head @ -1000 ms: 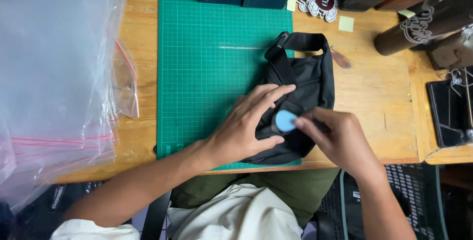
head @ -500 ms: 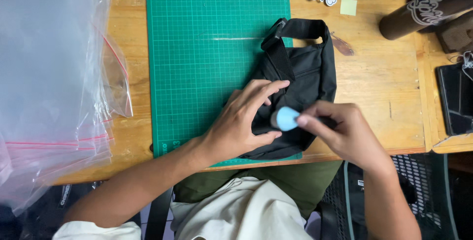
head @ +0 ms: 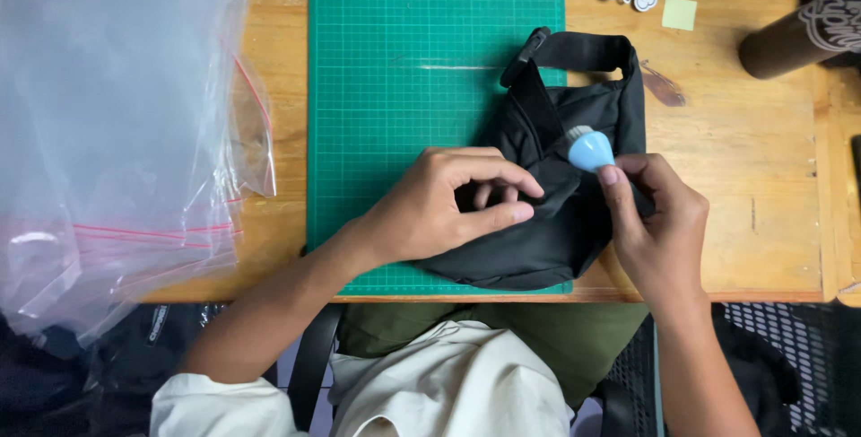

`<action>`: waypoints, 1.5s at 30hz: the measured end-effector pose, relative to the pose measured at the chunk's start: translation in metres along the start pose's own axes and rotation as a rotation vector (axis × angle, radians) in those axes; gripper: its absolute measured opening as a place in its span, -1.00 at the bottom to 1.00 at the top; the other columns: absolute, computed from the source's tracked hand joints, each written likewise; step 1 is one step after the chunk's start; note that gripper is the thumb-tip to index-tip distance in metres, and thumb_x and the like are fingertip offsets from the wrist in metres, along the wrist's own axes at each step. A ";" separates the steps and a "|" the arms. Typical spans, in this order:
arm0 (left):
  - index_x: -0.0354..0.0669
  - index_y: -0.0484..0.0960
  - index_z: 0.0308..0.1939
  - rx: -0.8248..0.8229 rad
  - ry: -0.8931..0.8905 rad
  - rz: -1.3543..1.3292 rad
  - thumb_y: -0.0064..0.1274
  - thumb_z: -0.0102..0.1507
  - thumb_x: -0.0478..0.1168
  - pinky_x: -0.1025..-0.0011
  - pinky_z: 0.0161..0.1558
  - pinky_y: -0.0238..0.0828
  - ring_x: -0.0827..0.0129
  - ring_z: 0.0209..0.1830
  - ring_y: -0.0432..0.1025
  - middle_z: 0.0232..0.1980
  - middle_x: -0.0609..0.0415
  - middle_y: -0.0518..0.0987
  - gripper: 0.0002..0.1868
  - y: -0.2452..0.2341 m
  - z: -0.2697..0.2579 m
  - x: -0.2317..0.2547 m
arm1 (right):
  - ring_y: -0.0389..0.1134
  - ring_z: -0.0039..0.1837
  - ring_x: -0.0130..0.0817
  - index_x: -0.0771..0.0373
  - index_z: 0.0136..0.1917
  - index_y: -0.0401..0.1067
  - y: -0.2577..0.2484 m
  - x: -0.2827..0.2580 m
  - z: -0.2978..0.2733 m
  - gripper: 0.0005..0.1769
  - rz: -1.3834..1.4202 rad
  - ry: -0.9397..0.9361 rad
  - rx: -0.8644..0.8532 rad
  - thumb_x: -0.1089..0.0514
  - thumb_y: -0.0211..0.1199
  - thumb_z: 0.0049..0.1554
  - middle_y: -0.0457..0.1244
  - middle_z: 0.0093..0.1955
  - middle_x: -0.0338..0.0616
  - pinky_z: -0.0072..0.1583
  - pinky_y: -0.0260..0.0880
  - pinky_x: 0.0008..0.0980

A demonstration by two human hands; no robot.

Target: The person cleans a black bag by brushing it with a small brush and then places a sticker on the bag before putting it into a plastic bag.

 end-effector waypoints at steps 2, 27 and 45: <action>-0.06 0.68 -0.11 0.053 -0.033 -0.044 0.16 0.33 -0.23 0.58 -0.21 0.33 0.56 -0.36 0.33 -0.23 0.21 0.59 -0.92 -0.007 0.001 0.002 | 0.09 -0.21 -0.47 0.32 0.02 0.41 0.000 -0.007 -0.001 -0.86 0.021 -0.026 -0.002 0.22 0.19 0.43 0.19 -0.27 -0.21 -0.13 0.08 -0.42; -0.23 0.61 -0.06 0.276 0.364 0.823 -0.08 0.09 -0.58 0.08 0.11 0.16 0.02 0.06 0.37 0.05 -0.04 0.48 -0.61 -0.068 -0.004 0.006 | 0.37 -0.15 -0.40 0.22 0.00 0.32 0.029 -0.044 -0.024 -0.54 -0.451 -0.512 -0.196 -0.14 0.43 0.15 0.29 0.13 -0.30 -0.34 0.27 -0.29; -0.03 0.59 -0.59 0.022 0.023 0.131 0.09 0.36 -0.13 0.44 -0.45 0.28 0.49 -0.61 0.33 -0.65 0.19 0.42 -0.61 -0.027 0.008 -0.048 | 0.29 -0.10 -0.41 0.37 0.06 0.36 0.029 0.032 0.067 -0.74 0.395 -0.038 -0.141 0.41 0.41 0.18 0.29 -0.20 -0.13 -0.02 0.25 -0.43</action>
Point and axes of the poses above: each hand's wrist, its own z-axis towards the middle knuckle, its own y-axis out of the palm, x = y × z, the point moved 2 cm from there along z, towards the middle knuckle
